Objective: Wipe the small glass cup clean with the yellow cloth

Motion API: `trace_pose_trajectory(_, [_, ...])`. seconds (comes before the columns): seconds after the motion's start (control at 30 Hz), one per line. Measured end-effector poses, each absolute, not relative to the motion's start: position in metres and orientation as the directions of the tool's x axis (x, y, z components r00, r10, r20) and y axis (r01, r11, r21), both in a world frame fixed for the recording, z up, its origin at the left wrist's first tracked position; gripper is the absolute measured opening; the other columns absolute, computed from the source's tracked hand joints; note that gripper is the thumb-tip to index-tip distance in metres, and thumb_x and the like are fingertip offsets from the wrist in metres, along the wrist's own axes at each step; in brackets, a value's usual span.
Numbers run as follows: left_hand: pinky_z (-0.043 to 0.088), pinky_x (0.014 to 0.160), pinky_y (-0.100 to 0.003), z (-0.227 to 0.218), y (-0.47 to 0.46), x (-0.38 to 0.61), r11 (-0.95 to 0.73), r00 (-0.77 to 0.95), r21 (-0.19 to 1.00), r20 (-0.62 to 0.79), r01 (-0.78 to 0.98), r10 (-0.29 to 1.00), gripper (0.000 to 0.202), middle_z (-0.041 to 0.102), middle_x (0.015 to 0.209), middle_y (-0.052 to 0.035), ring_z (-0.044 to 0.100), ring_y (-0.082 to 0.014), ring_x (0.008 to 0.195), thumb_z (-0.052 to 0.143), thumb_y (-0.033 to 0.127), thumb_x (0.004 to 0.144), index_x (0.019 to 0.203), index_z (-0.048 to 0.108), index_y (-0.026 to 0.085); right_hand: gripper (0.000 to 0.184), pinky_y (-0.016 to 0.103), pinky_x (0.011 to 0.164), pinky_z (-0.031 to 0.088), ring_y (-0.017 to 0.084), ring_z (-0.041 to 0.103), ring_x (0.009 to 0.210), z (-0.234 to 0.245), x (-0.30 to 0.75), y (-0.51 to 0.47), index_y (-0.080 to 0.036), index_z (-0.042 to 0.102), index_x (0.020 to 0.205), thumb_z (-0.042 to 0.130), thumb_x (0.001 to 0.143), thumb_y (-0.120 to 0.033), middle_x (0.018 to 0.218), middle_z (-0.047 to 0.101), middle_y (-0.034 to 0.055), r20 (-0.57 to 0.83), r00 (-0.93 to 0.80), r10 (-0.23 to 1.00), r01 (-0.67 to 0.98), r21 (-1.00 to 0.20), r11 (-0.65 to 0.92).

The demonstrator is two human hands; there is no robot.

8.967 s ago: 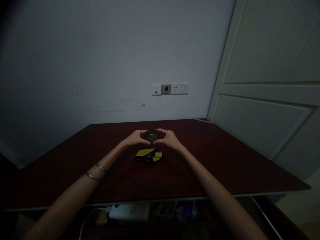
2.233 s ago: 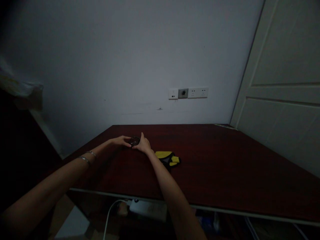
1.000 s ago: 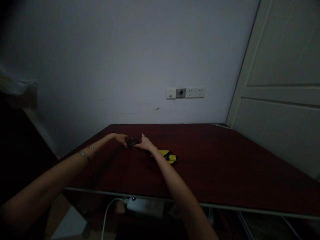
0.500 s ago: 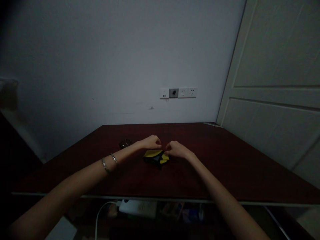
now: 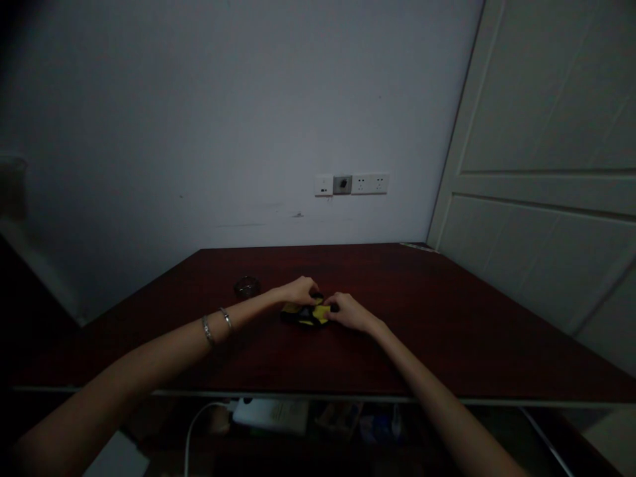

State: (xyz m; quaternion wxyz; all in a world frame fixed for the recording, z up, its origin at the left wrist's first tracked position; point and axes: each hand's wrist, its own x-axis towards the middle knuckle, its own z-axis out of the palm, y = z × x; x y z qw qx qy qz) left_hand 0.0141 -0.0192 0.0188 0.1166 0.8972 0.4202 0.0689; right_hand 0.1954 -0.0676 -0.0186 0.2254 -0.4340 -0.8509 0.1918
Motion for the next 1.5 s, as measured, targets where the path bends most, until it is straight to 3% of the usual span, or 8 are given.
trace_pose_trajectory(0.2, [0.046,0.061,-0.019,0.051,-0.003,-0.053,-0.439,0.537,0.440,-0.122,0.783,0.835,0.041,0.065,0.084,-0.0043,0.058,-0.0131,0.071,0.056,0.013,0.058,0.098,0.062,0.010,0.030,0.028,0.074,0.043,0.019,0.059,0.081,-0.015,0.212,-0.057,-0.015,0.066,0.093,0.060,0.069,-0.031,0.092,0.066,0.0068,0.133,-0.548,0.826,0.657,-0.543,0.523])
trace_pose_trajectory(0.3, [0.048,0.057,-0.023,0.057,-0.005,-0.091,-0.278,0.496,0.476,-0.428,0.834,0.756,0.046,0.065,0.086,-0.0038,0.059,-0.0139,0.068,0.055,0.013,0.058,0.104,0.057,0.014,0.032,0.028,0.071,0.044,0.018,0.059,0.078,-0.014,0.225,-0.049,-0.016,0.066,0.094,0.061,0.068,-0.034,0.090,0.066,0.0059,0.062,-0.557,0.828,0.674,-0.550,0.494])
trace_pose_trajectory(0.4, [0.049,0.054,-0.025,0.053,-0.014,-0.110,-0.280,0.429,0.337,-0.545,0.899,0.720,0.043,0.065,0.080,-0.0051,0.060,-0.0161,0.064,0.053,0.010,0.057,0.100,0.057,0.013,0.033,0.028,0.069,0.044,0.019,0.060,0.076,-0.011,0.232,-0.047,-0.015,0.065,0.094,0.061,0.067,-0.034,0.088,0.066,0.0060,0.024,-0.549,0.835,0.699,-0.534,0.475])
trace_pose_trajectory(0.57, [0.046,0.077,-0.026,0.054,-0.029,-0.106,-0.635,0.643,0.118,-0.239,0.763,0.728,0.040,0.063,0.101,-0.0081,0.059,-0.0194,0.089,0.053,0.015,0.063,0.103,0.058,0.015,0.044,0.031,0.082,0.043,0.021,0.057,0.093,0.000,0.225,-0.058,-0.016,0.061,0.106,0.063,0.066,-0.033,0.106,0.062,0.0088,0.095,-0.562,0.822,0.682,-0.508,0.525])
trace_pose_trajectory(0.77, [0.042,0.086,-0.025,0.049,-0.037,-0.100,-0.541,0.576,0.219,-0.149,0.812,0.804,0.070,0.054,0.119,-0.0154,0.054,-0.0212,0.104,0.062,0.031,0.064,0.126,0.038,0.006,0.051,0.035,0.093,0.038,0.023,0.053,0.104,-0.004,0.220,-0.069,-0.016,0.057,0.112,0.063,0.066,-0.038,0.113,0.058,0.0104,0.146,-0.563,0.814,0.695,-0.449,0.561])
trace_pose_trajectory(1.13, [0.042,0.077,-0.022,0.007,-0.043,-0.110,-0.624,0.646,0.382,0.088,0.681,0.758,0.036,0.061,0.098,-0.0045,0.057,-0.0147,0.088,0.055,0.014,0.068,0.104,0.053,0.014,0.037,0.032,0.086,0.042,0.018,0.056,0.095,-0.025,0.230,-0.068,-0.018,0.055,0.104,0.061,0.068,-0.023,0.104,0.060,0.0055,0.334,-0.494,0.803,0.516,-0.631,0.580])
trace_pose_trajectory(1.3, [0.040,0.078,-0.023,0.011,-0.058,-0.120,-0.811,0.802,0.156,0.130,0.564,0.583,0.029,0.055,0.100,-0.0060,0.053,-0.0150,0.091,0.047,0.011,0.076,0.104,0.049,0.017,0.020,0.030,0.078,0.044,0.017,0.057,0.085,-0.026,0.238,-0.072,-0.018,0.057,0.091,0.052,0.072,-0.016,0.091,0.061,0.0040,0.400,-0.511,0.761,0.455,-0.625,0.634])
trace_pose_trajectory(1.5, [0.040,0.068,-0.022,0.009,-0.060,-0.131,-0.861,0.873,-0.167,-0.002,0.480,0.488,0.033,0.054,0.089,-0.0060,0.053,-0.0147,0.077,0.041,0.009,0.079,0.107,0.053,0.022,0.029,0.031,0.081,0.042,0.016,0.056,0.088,-0.035,0.248,-0.076,-0.018,0.059,0.090,0.042,0.071,-0.005,0.093,0.059,0.0058,0.428,-0.581,0.692,0.461,-0.527,0.714])
